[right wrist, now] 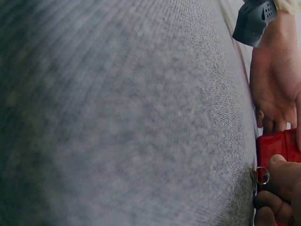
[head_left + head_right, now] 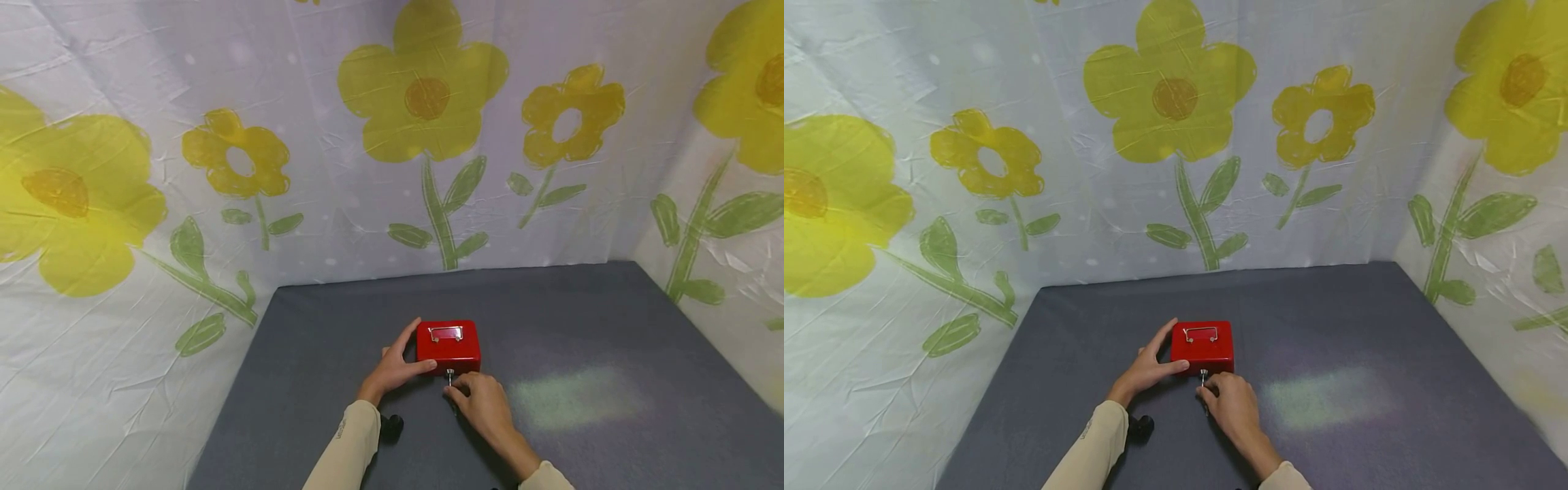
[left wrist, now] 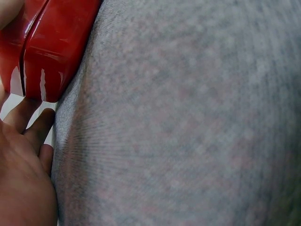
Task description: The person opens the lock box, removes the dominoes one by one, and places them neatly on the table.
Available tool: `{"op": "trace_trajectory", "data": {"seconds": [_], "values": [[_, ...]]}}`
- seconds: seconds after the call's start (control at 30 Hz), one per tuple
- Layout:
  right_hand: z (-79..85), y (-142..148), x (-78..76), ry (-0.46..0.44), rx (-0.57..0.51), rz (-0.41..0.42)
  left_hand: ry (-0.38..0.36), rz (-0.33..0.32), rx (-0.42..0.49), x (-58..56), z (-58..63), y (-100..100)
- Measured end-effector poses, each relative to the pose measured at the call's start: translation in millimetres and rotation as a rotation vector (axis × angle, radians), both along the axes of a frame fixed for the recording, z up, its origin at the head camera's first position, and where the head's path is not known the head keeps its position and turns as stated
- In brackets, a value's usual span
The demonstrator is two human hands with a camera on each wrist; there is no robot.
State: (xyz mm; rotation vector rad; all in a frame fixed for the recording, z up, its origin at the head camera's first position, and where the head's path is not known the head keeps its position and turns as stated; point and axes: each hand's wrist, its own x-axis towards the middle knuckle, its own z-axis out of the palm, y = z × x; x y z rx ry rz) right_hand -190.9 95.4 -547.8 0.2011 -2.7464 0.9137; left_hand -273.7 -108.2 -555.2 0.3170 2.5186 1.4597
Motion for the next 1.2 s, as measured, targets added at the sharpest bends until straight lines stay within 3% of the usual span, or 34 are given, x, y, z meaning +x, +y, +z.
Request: {"op": "trace_trajectory", "data": {"seconds": [0.6, 1.2], "values": [[-1.0, -0.3, -0.2, 0.005, 0.003, 0.002, -0.027, 0.006, 0.018, -0.2, 2.1, -1.0], [-1.2, -1.2, 1.2, 0.027, -0.014, -0.019, -0.005, -0.011, 0.031, -0.3, 1.6, -1.4]]}}
